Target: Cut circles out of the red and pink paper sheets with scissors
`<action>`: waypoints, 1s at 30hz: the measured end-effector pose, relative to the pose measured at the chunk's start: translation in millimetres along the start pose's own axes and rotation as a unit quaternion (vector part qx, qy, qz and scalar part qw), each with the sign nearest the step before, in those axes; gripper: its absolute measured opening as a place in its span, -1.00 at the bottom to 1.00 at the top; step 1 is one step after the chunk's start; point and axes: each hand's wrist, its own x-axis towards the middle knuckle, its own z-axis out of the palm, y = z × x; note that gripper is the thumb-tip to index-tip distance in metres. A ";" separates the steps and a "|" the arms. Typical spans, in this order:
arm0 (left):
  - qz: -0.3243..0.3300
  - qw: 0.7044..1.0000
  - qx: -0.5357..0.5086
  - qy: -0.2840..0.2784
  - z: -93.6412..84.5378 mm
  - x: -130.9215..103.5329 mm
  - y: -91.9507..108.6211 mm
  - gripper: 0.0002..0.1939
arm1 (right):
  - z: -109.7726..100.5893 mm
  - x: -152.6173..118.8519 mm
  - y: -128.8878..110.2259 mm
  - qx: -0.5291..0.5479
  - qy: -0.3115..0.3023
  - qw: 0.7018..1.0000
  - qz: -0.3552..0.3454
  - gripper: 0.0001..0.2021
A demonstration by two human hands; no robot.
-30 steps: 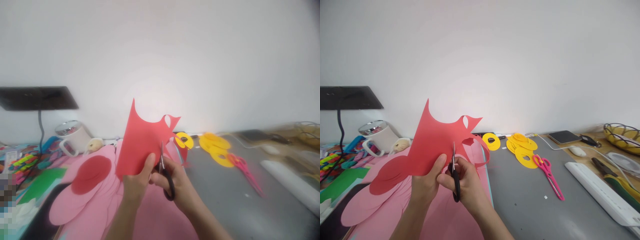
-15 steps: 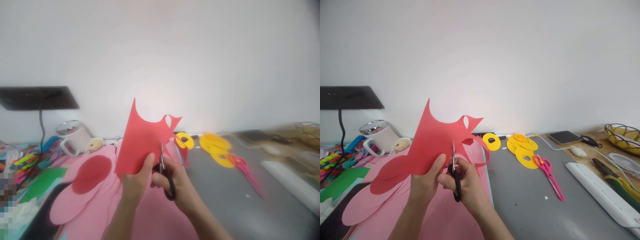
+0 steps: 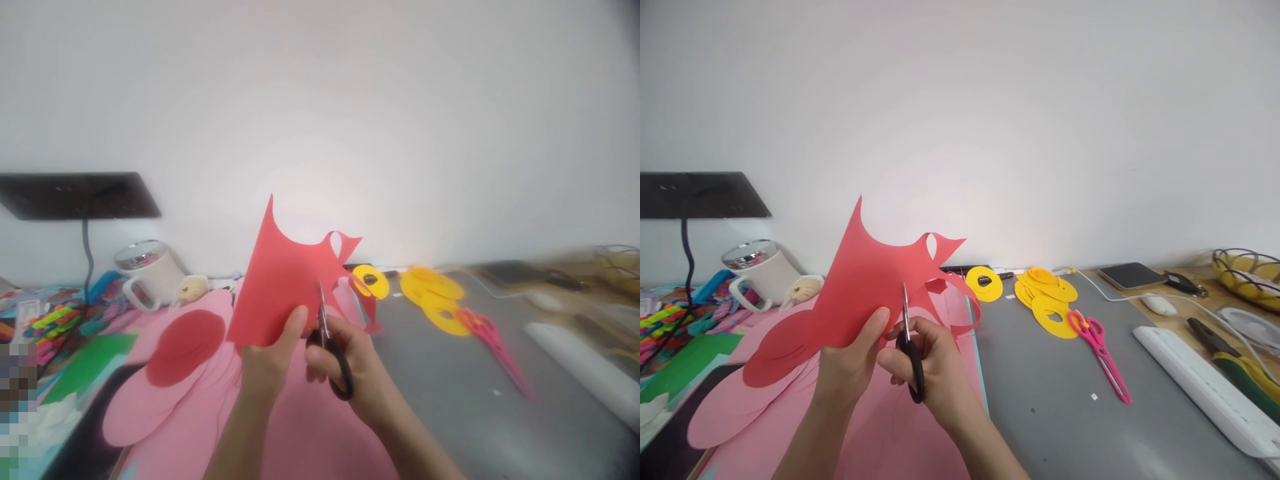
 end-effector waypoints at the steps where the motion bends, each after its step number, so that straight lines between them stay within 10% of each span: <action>1: -0.005 1.000 0.008 -0.002 -1.1 0.3 1.0 -0.78 | -0.2 0.2 0.9 0.001 -0.001 1.000 0.001 -0.76; 17: -0.099 0.991 -0.078 -0.046 14.0 -9.9 15.0 -0.63 | 6.2 1.7 0.2 -0.011 0.025 0.999 0.028 -0.74; 30: 0.009 0.996 -0.070 -0.063 9.0 -7.2 8.6 -0.82 | -2.1 1.5 -2.6 0.016 -0.001 1.000 -0.026 -0.63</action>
